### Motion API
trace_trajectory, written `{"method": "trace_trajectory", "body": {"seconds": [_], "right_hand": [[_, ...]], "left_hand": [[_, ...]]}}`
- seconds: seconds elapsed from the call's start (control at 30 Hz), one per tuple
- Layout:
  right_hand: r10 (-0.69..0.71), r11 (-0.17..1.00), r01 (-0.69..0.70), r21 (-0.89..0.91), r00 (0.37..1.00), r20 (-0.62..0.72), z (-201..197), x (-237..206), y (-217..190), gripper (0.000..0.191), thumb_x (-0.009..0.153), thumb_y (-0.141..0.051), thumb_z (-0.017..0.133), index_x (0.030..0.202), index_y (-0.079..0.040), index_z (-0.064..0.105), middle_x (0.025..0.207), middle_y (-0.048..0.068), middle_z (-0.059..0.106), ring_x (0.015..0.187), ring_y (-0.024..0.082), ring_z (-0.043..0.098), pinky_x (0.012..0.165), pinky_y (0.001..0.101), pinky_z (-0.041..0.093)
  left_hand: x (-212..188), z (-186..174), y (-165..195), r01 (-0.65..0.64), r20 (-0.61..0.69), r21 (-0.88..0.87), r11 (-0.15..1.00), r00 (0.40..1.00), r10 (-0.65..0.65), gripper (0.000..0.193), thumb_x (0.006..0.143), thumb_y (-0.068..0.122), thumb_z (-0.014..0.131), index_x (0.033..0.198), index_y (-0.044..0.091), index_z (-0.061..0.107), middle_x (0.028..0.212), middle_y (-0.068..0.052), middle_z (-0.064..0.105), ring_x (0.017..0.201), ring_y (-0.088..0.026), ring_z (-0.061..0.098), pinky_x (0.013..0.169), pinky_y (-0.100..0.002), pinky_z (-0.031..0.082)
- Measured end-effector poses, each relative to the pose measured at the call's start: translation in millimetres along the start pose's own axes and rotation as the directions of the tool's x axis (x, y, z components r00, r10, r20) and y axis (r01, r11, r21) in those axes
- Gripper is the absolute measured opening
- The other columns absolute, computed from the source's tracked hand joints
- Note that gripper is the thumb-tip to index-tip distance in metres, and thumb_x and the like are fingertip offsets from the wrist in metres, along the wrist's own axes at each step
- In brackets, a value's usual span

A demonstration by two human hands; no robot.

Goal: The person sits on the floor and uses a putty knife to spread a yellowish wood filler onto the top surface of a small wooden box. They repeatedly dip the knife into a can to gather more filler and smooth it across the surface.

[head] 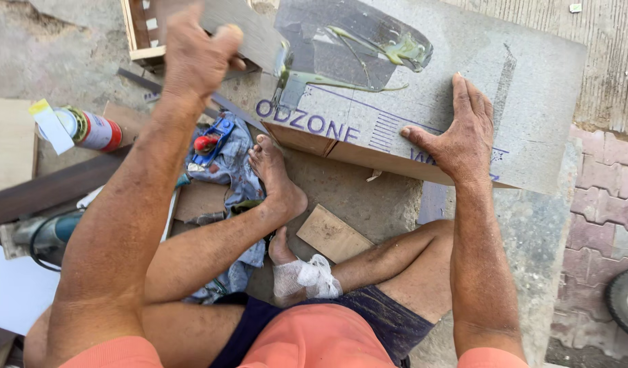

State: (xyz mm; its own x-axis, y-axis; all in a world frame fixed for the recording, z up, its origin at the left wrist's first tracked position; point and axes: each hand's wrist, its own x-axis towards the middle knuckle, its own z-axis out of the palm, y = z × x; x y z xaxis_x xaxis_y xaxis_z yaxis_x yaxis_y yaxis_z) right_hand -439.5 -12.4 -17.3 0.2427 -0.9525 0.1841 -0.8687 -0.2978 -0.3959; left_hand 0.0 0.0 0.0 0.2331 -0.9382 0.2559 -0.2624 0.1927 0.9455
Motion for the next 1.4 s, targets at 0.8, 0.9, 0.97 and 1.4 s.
{"method": "trace_trajectory", "body": {"seconds": [0.8,0.9,0.97,1.4], "right_hand": [[-0.029,0.999,0.030,0.017,0.999,-0.036,-12.9,-5.9,-1.6,0.120,0.071,-0.067,0.095,0.159,-0.003,0.043,0.159,0.021,0.045,0.148,0.040,0.036,0.124,0.0496,0.028],[-0.028,1.000,0.029,0.006,0.999,-0.028,-1.3,-1.6,14.8,0.121,0.070,-0.068,0.095,0.158,-0.003,0.043,0.157,0.022,0.046,0.147,0.040,0.036,0.123,0.0503,0.029],[-0.036,0.999,0.037,0.023,0.999,-0.022,-1.7,-3.0,17.2,0.119,0.073,-0.066,0.094,0.159,-0.002,0.042,0.159,0.021,0.046,0.149,0.039,0.037,0.125,0.0493,0.030],[-0.005,0.999,0.006,0.031,1.000,-0.023,3.1,-5.3,29.0,0.123,0.068,-0.073,0.092,0.159,-0.007,0.042,0.158,0.018,0.047,0.148,0.037,0.037,0.125,0.0483,0.029]], "left_hand": [[-89.1,-23.2,40.1,0.158,-0.204,0.250,0.955,0.973,-0.108,0.015,0.099,0.005,0.062,0.106,-0.008,0.066,0.088,-0.015,0.073,0.066,-0.016,0.076,0.051,-0.024,0.064],[-96.7,-4.1,26.0,0.099,-0.260,0.189,0.977,0.965,-0.048,0.014,0.100,0.003,0.061,0.110,-0.006,0.064,0.090,-0.015,0.074,0.068,-0.017,0.077,0.054,-0.024,0.067],[-96.7,-2.2,21.3,0.139,-0.222,0.083,0.987,0.968,-0.118,0.012,0.098,0.003,0.063,0.105,-0.007,0.065,0.088,-0.015,0.073,0.065,-0.017,0.074,0.053,-0.026,0.065],[-108.2,16.7,45.1,-0.272,0.016,0.615,0.741,0.943,0.333,0.012,0.101,0.008,0.067,0.104,-0.002,0.073,0.090,-0.012,0.074,0.078,-0.021,0.073,0.074,-0.037,0.060]]}}
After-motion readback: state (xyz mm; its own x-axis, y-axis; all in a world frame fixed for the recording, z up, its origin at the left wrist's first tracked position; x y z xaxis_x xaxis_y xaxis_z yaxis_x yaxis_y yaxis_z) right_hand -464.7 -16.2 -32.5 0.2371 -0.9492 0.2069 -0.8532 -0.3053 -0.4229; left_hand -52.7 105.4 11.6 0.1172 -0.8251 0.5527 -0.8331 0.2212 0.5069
